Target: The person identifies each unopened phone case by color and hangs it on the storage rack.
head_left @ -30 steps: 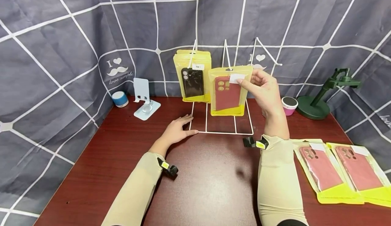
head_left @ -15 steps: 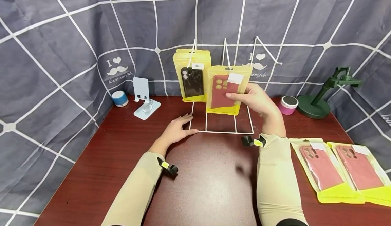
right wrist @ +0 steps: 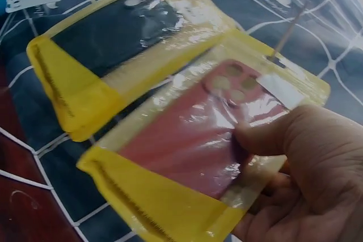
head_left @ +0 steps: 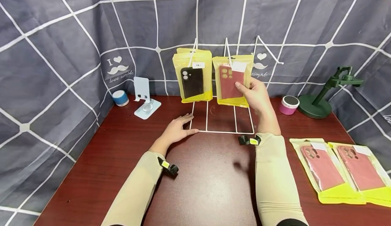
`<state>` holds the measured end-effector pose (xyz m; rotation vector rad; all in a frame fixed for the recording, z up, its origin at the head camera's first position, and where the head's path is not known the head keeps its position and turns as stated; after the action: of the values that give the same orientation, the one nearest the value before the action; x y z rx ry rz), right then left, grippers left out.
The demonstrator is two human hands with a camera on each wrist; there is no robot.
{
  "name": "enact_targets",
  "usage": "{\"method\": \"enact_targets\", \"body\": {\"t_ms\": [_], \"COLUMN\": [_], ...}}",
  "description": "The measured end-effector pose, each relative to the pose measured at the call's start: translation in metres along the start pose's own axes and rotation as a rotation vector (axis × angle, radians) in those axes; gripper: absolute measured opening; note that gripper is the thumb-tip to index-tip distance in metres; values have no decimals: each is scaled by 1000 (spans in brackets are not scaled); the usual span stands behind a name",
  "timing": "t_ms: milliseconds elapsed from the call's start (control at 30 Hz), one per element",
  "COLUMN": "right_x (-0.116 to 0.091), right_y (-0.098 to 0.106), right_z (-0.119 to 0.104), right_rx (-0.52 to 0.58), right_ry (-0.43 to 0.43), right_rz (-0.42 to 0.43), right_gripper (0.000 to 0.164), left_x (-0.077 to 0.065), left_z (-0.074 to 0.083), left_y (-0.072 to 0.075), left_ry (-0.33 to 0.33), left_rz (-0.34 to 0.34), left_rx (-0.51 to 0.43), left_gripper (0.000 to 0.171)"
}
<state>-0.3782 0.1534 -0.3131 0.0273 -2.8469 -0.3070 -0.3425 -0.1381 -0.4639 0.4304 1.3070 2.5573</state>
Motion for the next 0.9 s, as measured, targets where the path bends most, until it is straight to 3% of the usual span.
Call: {"method": "enact_targets", "body": {"t_ms": [233,600,900], "right_x": [4,7,5], "right_y": [-7,-8,2], "right_z": [5,10,7], "right_rx": [-63,-86,-41], "right_ry": [20,-3,1], "right_rz": [107,101,124], "right_gripper": [35,36,30], "left_x": [0,0,0], "left_z": [-1,1,0], "left_y": [-1,0,0], "left_ry": [22,15,27], "left_rz": [-5,-1,-6], "left_rx": [0,4,3], "left_gripper": [82,82,82]}}
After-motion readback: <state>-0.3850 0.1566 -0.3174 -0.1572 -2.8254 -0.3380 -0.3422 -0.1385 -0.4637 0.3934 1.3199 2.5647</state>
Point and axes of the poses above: each hand's wrist, its own x-axis towards the middle knuckle, its own y-axis out of the back of the hand, z = x × y, the point moved 7 cm from there along x, towards the middle knuckle, and after that the axes turned 4 degrees about -x, right-handed, at the moved point
